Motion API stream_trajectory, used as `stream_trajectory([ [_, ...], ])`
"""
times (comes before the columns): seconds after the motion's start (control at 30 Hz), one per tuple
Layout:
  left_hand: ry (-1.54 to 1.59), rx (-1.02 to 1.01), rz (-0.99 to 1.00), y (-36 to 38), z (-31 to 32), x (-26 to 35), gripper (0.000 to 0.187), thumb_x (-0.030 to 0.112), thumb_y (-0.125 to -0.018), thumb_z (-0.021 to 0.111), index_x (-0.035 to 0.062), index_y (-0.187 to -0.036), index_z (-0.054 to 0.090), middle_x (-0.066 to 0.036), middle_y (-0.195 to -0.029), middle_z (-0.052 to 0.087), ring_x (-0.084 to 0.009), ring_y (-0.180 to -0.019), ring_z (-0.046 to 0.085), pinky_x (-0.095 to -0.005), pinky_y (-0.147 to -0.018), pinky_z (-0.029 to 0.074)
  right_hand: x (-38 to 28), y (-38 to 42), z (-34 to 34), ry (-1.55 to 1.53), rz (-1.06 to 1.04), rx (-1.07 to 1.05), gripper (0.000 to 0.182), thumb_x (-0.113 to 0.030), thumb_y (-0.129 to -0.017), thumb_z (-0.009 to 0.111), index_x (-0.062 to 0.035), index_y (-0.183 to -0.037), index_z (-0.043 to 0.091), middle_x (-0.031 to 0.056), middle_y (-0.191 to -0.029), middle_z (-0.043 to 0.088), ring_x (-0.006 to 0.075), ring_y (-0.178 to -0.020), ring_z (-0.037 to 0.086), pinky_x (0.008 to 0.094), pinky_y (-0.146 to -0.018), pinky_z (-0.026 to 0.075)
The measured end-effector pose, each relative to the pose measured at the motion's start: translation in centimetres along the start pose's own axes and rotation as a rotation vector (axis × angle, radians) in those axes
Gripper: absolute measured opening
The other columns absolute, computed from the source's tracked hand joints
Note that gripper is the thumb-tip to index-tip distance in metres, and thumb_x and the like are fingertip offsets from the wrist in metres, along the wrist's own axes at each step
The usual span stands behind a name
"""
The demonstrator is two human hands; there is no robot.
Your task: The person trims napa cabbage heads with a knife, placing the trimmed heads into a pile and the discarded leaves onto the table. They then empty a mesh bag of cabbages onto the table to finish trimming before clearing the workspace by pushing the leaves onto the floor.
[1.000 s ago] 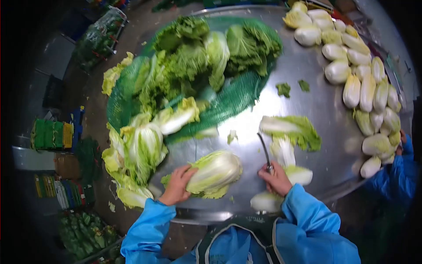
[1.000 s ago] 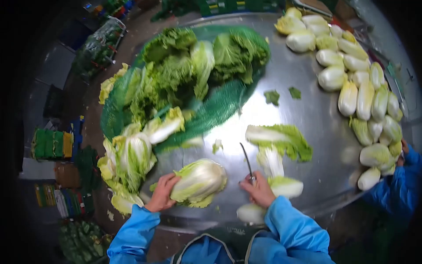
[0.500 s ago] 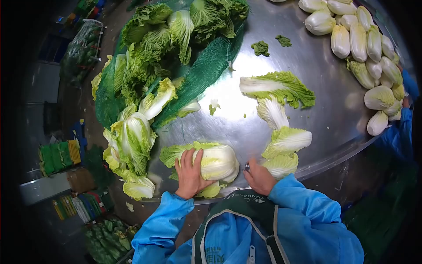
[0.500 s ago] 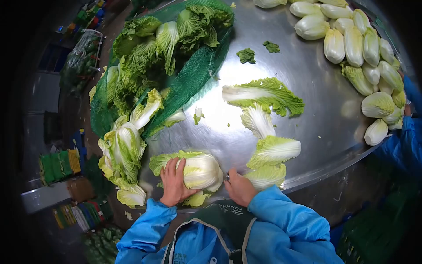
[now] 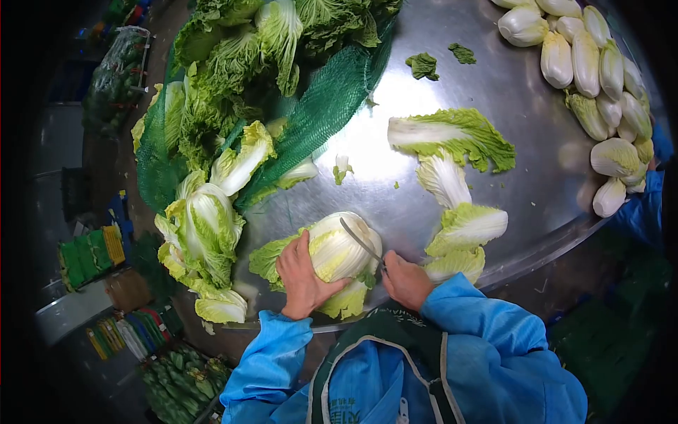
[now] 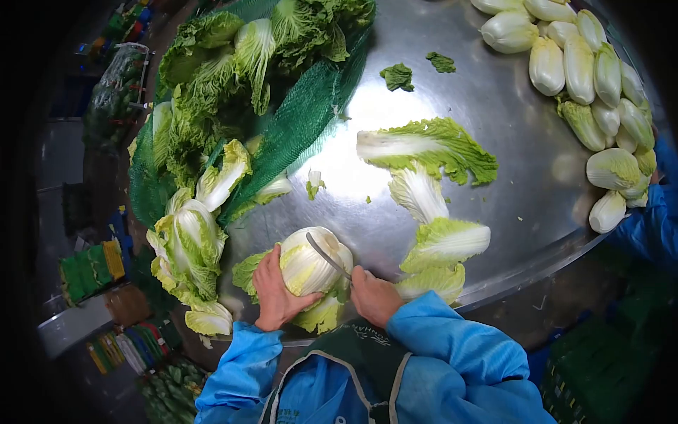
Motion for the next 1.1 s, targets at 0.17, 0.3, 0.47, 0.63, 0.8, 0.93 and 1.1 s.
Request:
stream_trajectory([
  [0.17, 0.098, -0.039, 0.014, -1.2, 0.0, -1.0, 0.111, 0.041, -0.044, 0.085, 0.0022, -0.134, 0.033, -0.018, -0.120, 0.043, -0.0355, -0.112, 0.040, -0.0477, -0.095, 0.030, 0.7, -3.1, 0.8, 0.125, 0.087, -0.033, 0.018, -0.013, -0.085, 0.047, -0.0010, -0.093, 0.037, 0.0245, -0.078, 0.058, 0.0444, -0.072, 0.059, 0.0545, -0.065, 0.046],
  [0.3, 0.154, -0.030, 0.067, -1.8, -0.1, -2.0, 0.112, 0.038, -0.042, 0.085, 0.0019, -0.134, 0.033, -0.018, -0.121, 0.043, -0.0359, -0.112, 0.040, -0.0480, -0.095, 0.030, 1.2, -4.9, 0.9, 0.210, 0.189, -0.116, 0.022, -0.013, -0.083, 0.049, 0.0003, -0.095, 0.037, 0.0263, -0.078, 0.061, 0.0444, -0.069, 0.060, 0.0548, -0.065, 0.047],
  [0.47, 0.246, 0.021, 0.148, -0.4, 0.1, -3.1, 0.113, 0.037, -0.041, 0.086, 0.0012, -0.134, 0.033, -0.019, -0.122, 0.043, -0.0363, -0.113, 0.040, -0.0477, -0.096, 0.030, -0.7, -4.6, -1.8, -0.218, 0.179, -0.157, 0.046, -0.010, -0.082, 0.050, -0.0016, -0.123, 0.032, 0.0266, -0.085, 0.060, 0.0403, -0.071, 0.062, 0.0491, -0.067, 0.048],
  [0.63, 0.504, 0.210, 0.072, 3.2, -0.6, -3.0, 0.114, 0.042, -0.044, 0.086, 0.0007, -0.135, 0.030, -0.018, -0.126, 0.040, -0.0334, -0.120, 0.038, -0.0455, -0.101, 0.030, -3.7, -4.2, -3.1, -0.219, -0.407, 0.008, 0.070, -0.008, -0.081, 0.053, -0.0109, -0.143, 0.021, 0.0235, -0.098, 0.058, 0.0272, -0.074, 0.062, 0.0404, -0.072, 0.049],
  [0.8, 1.096, 0.544, -0.127, 3.4, -2.5, -0.5, 0.054, 0.022, -0.073, 0.070, 0.0006, -0.119, 0.050, -0.016, -0.124, 0.049, -0.0295, -0.118, 0.045, -0.0395, -0.102, 0.033, -12.9, -1.4, -7.5, 0.009, -0.423, -0.123, 0.069, -0.007, -0.075, 0.052, -0.0104, -0.140, 0.028, 0.0244, -0.086, 0.060, 0.0400, -0.080, 0.061, 0.0437, -0.074, 0.047],
  [0.93, 1.229, 0.548, -0.414, 3.1, 3.4, -4.9, 0.034, 0.011, -0.080, 0.062, 0.0002, -0.112, 0.055, -0.014, -0.112, 0.055, -0.0240, -0.101, 0.052, -0.0350, -0.091, 0.040, -5.4, -7.2, -9.6, -0.221, -0.032, 0.262, 0.058, -0.008, -0.082, 0.058, -0.0072, -0.136, 0.036, 0.0075, -0.075, 0.057, 0.0129, -0.061, 0.054, 0.0269, -0.056, 0.046],
  [1.1, 0.993, 0.630, -0.416, 4.1, 6.0, -4.2, 0.045, 0.018, -0.079, 0.067, 0.0006, -0.118, 0.052, -0.013, -0.107, 0.052, -0.0223, -0.095, 0.050, -0.0336, -0.087, 0.041, -4.6, -3.1, -7.6, -0.020, -0.361, 0.491, 0.040, -0.014, -0.080, 0.064, 0.0014, -0.116, 0.053, 0.0164, -0.081, 0.063, 0.0216, -0.073, 0.060, 0.0339, -0.069, 0.049],
])
Point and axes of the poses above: each hand's wrist, its own y-axis away from the middle knuckle, its own z-axis out of the palm, x = y × z, the point moved 2 cm from there along -y, towards the middle knuckle
